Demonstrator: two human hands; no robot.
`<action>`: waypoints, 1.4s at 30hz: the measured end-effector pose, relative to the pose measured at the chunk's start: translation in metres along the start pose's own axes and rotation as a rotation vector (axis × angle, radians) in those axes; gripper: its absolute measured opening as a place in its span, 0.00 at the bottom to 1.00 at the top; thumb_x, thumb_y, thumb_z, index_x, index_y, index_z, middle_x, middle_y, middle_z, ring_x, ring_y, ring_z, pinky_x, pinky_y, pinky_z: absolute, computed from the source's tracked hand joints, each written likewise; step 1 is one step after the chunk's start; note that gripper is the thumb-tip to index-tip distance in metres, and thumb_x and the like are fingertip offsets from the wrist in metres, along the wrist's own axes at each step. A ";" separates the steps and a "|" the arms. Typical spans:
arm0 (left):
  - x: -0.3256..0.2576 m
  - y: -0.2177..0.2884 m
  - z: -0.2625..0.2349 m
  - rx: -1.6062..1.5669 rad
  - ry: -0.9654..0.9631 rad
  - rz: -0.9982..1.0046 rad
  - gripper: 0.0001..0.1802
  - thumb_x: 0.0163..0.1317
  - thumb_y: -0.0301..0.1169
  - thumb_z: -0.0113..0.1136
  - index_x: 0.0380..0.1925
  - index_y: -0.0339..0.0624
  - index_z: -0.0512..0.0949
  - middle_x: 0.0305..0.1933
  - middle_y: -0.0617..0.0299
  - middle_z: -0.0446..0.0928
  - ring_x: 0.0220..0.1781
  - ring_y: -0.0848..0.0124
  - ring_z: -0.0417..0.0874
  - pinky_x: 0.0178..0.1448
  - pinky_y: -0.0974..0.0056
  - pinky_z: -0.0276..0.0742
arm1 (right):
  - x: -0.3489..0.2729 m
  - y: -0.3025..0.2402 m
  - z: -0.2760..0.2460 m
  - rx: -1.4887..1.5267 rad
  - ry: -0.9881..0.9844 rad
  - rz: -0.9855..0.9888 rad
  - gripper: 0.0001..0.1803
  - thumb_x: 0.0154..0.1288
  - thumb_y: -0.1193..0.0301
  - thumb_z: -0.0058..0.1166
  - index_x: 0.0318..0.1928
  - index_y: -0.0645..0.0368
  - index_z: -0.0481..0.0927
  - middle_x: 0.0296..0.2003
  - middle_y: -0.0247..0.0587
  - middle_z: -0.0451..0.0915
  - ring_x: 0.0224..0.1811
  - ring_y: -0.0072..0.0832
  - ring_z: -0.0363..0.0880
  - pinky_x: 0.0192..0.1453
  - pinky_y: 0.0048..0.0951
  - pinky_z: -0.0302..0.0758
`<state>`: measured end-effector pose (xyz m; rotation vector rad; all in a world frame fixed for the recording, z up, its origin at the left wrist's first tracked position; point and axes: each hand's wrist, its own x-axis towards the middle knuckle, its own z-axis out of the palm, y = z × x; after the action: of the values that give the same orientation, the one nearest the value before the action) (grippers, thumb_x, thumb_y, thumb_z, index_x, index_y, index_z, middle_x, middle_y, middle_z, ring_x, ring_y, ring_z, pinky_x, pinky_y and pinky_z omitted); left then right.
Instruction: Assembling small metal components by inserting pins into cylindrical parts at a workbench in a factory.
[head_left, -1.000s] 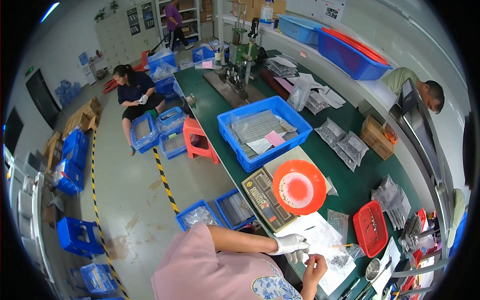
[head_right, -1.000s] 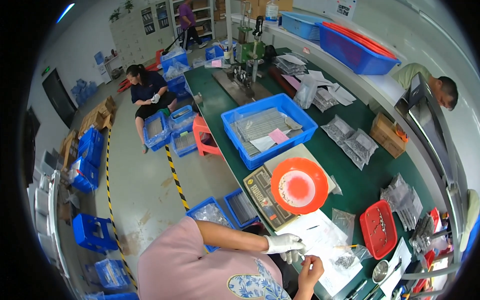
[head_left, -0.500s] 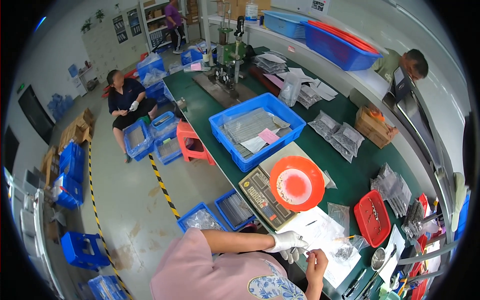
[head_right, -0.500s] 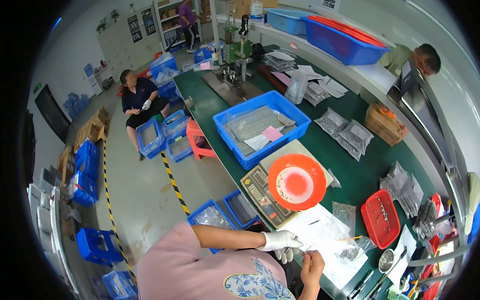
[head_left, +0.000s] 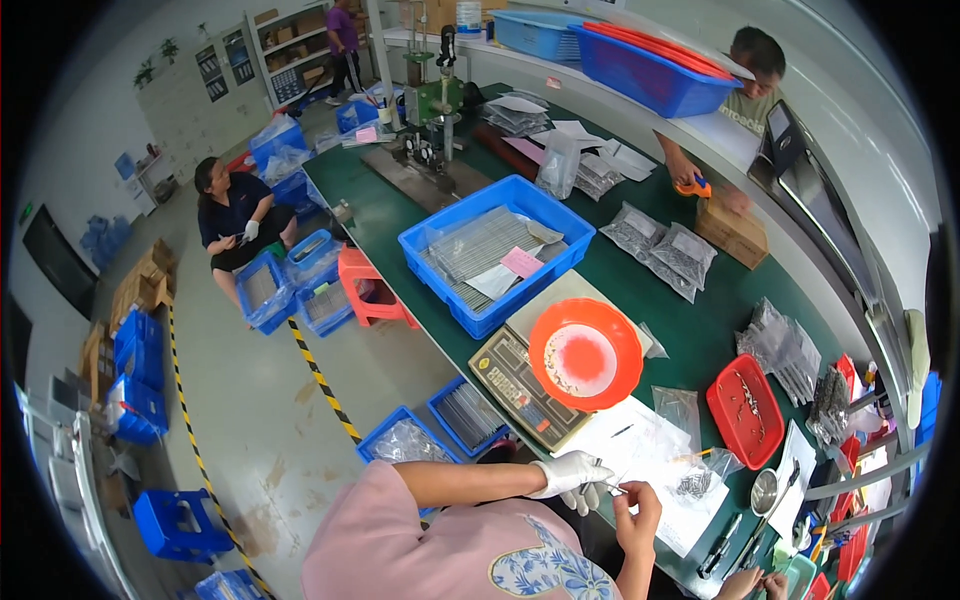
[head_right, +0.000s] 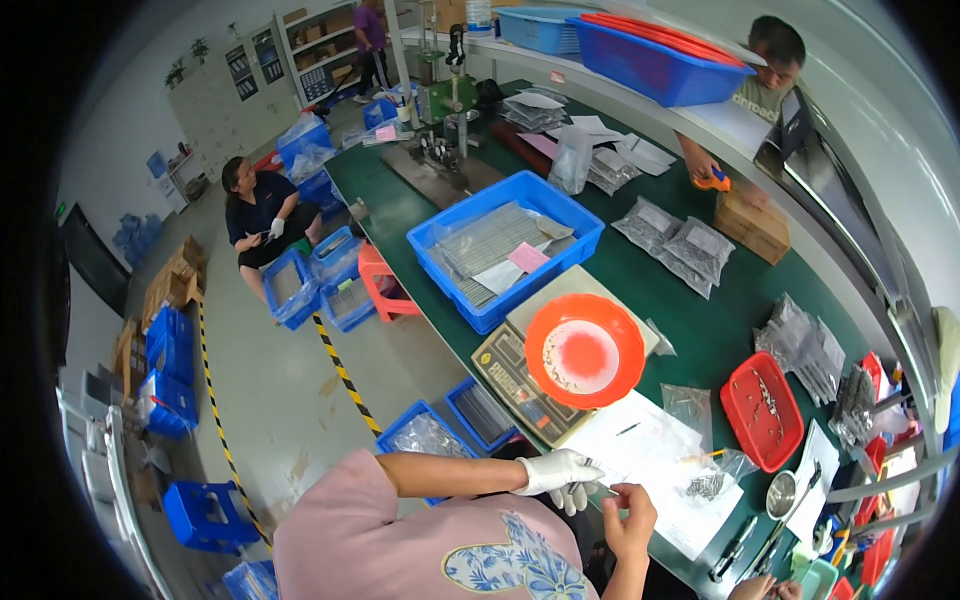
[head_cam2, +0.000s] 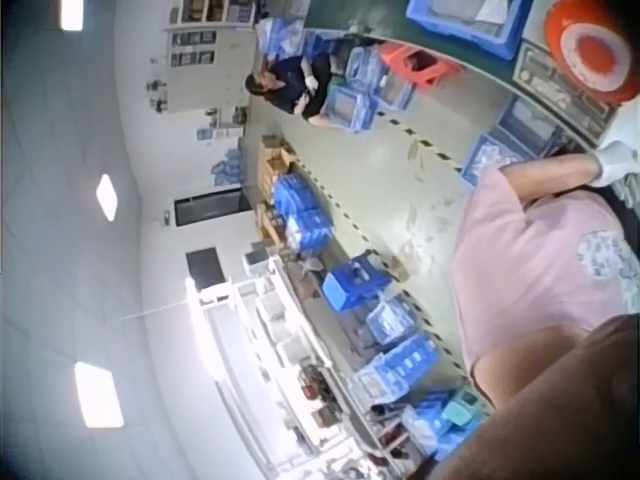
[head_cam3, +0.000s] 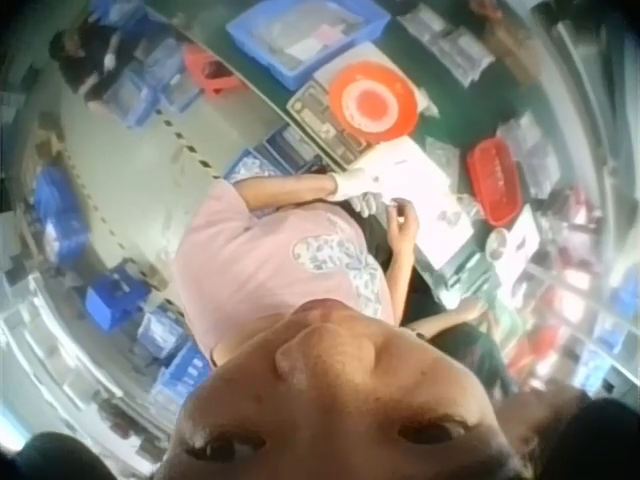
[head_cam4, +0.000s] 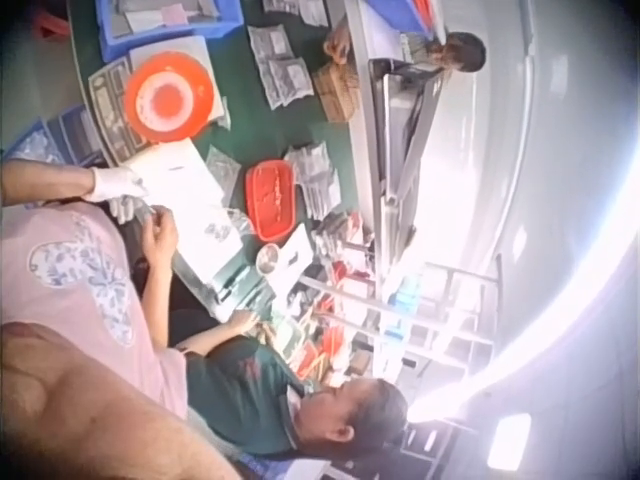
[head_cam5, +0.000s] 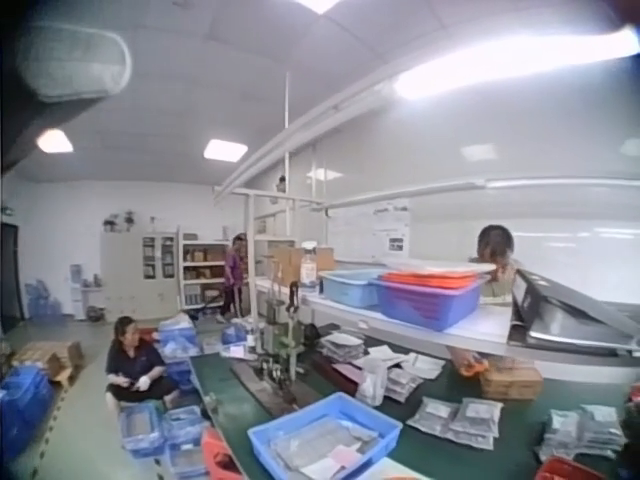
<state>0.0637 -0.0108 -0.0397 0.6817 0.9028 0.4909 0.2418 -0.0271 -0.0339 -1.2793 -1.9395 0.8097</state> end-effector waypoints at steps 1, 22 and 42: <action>0.000 0.001 0.001 0.016 -0.010 -0.020 0.18 0.58 0.44 0.44 0.29 0.38 0.68 0.20 0.57 0.73 0.17 0.72 0.76 0.17 0.74 0.68 | -0.005 0.017 0.001 0.017 -0.029 0.126 0.05 0.51 0.75 0.48 0.23 0.64 0.70 0.18 0.44 0.72 0.19 0.34 0.71 0.24 0.27 0.66; 0.007 0.004 0.004 0.010 0.072 -0.137 0.18 0.58 0.43 0.47 0.31 0.35 0.68 0.20 0.56 0.73 0.17 0.70 0.76 0.18 0.74 0.69 | -0.004 0.009 -0.003 0.202 0.027 0.276 0.06 0.52 0.75 0.51 0.31 0.62 0.72 0.23 0.42 0.72 0.23 0.26 0.70 0.28 0.23 0.68; 0.018 0.008 0.005 -0.054 0.097 -0.147 0.16 0.57 0.40 0.48 0.27 0.34 0.70 0.18 0.55 0.73 0.16 0.68 0.75 0.16 0.72 0.69 | -0.001 0.016 -0.006 0.217 0.009 0.126 0.07 0.51 0.77 0.51 0.32 0.64 0.72 0.26 0.40 0.74 0.26 0.24 0.71 0.32 0.22 0.68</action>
<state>0.0766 0.0045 -0.0413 0.5414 1.0194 0.4183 0.2555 -0.0222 -0.0435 -1.2794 -1.7239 1.0447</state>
